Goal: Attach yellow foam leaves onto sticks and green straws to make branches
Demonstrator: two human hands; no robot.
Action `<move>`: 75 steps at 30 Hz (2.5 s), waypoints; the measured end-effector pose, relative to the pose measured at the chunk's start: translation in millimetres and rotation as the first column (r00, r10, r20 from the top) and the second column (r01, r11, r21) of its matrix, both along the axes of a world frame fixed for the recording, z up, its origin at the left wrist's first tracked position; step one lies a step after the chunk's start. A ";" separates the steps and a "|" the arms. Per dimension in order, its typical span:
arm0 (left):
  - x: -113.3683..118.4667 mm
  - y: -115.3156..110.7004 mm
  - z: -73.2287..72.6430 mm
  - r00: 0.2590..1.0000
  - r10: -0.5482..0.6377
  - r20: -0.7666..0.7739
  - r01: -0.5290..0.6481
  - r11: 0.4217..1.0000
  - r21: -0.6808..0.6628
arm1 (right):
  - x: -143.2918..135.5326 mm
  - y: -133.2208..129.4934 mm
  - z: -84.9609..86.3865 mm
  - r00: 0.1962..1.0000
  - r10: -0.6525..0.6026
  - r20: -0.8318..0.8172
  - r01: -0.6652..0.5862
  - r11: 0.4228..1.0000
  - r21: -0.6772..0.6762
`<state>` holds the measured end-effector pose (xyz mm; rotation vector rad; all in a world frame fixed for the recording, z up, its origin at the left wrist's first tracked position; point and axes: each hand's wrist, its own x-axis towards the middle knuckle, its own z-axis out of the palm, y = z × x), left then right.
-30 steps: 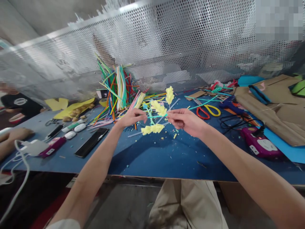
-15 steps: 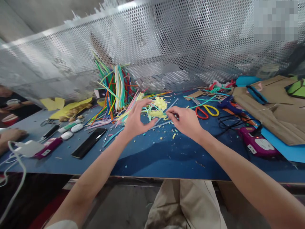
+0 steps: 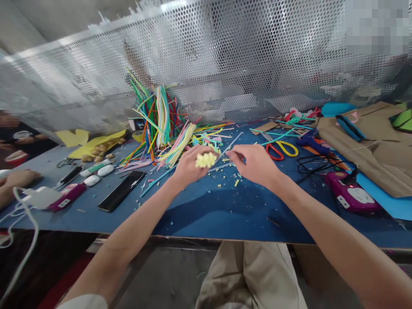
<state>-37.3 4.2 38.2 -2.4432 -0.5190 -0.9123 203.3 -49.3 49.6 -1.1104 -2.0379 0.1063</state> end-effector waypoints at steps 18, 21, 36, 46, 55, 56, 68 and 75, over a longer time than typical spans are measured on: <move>9.3 0.7 -12.6 0.945 -0.264 -0.192 0.300 0.933 0.199 | 1.7 20.0 -15.6 0.983 0.071 -0.169 -0.147 0.859 -0.490; 8.4 0.2 -13.2 0.941 -0.265 -0.212 0.306 0.934 0.187 | 0.9 20.3 -17.4 0.973 0.083 -0.216 -0.188 0.827 -0.530; -6.1 4.6 -13.5 0.973 -0.149 -0.175 0.181 0.966 0.184 | -7.1 17.6 -20.5 0.821 0.097 -0.563 -0.414 0.780 -0.469; -6.4 4.2 -6.7 0.987 -0.127 -0.100 0.126 0.992 -0.011 | -2.1 12.9 -12.5 0.957 0.102 -0.272 -0.181 0.943 -0.281; -3.6 0.8 -6.8 0.989 -0.025 -0.148 0.032 0.998 0.048 | -2.2 12.8 -13.7 0.962 0.141 -0.232 -0.206 0.936 -0.286; -3.2 1.1 -8.1 0.992 -0.028 -0.122 0.035 0.998 0.052 | -1.9 13.2 -13.8 0.961 0.136 -0.240 -0.206 0.932 -0.297; 0.6 -3.2 -5.7 0.999 -0.008 0.045 0.008 1.000 -0.004 | -2.4 7.8 -4.7 0.958 0.121 -0.260 -0.185 0.954 -0.237; 6.1 -1.3 -5.3 0.974 0.152 -0.170 -0.136 0.985 0.102 | -1.6 1.4 5.1 0.919 0.022 -0.393 -0.082 0.987 -0.137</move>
